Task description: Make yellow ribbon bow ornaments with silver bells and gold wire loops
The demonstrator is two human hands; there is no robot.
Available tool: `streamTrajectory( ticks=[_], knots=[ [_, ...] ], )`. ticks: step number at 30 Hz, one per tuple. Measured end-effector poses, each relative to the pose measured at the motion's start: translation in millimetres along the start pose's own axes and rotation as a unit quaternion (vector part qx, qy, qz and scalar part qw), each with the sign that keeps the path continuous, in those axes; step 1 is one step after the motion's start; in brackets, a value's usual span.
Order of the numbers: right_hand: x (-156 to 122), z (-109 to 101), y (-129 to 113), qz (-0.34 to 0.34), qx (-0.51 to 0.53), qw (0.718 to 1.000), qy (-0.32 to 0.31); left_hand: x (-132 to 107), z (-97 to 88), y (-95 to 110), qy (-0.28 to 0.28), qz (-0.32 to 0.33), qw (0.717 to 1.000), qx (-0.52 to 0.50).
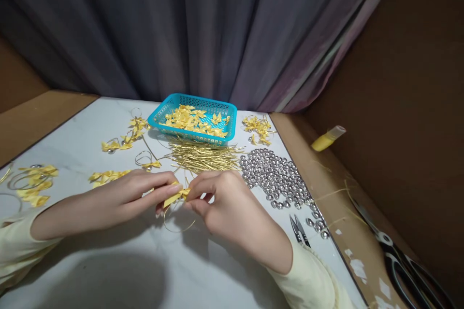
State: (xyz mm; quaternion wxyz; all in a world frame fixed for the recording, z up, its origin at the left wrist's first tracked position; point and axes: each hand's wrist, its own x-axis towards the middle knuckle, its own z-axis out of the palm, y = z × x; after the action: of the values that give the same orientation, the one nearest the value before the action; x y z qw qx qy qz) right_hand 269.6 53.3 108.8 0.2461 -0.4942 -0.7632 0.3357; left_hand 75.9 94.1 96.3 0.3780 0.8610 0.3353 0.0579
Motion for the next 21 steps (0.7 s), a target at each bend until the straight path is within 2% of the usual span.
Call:
streamTrajectory(
  ticks=[13,21],
  knots=[
    [-2.8,-11.5,1.3,0.012,0.042,0.999,-0.027,-0.2,7.7,1.0,0.027,0.042,0.997,0.060],
    [2.1,-9.8,4.5,0.028,0.057,0.997,-0.031,0.2,10.6,-1.6,0.042,0.072,0.993,0.085]
  ],
)
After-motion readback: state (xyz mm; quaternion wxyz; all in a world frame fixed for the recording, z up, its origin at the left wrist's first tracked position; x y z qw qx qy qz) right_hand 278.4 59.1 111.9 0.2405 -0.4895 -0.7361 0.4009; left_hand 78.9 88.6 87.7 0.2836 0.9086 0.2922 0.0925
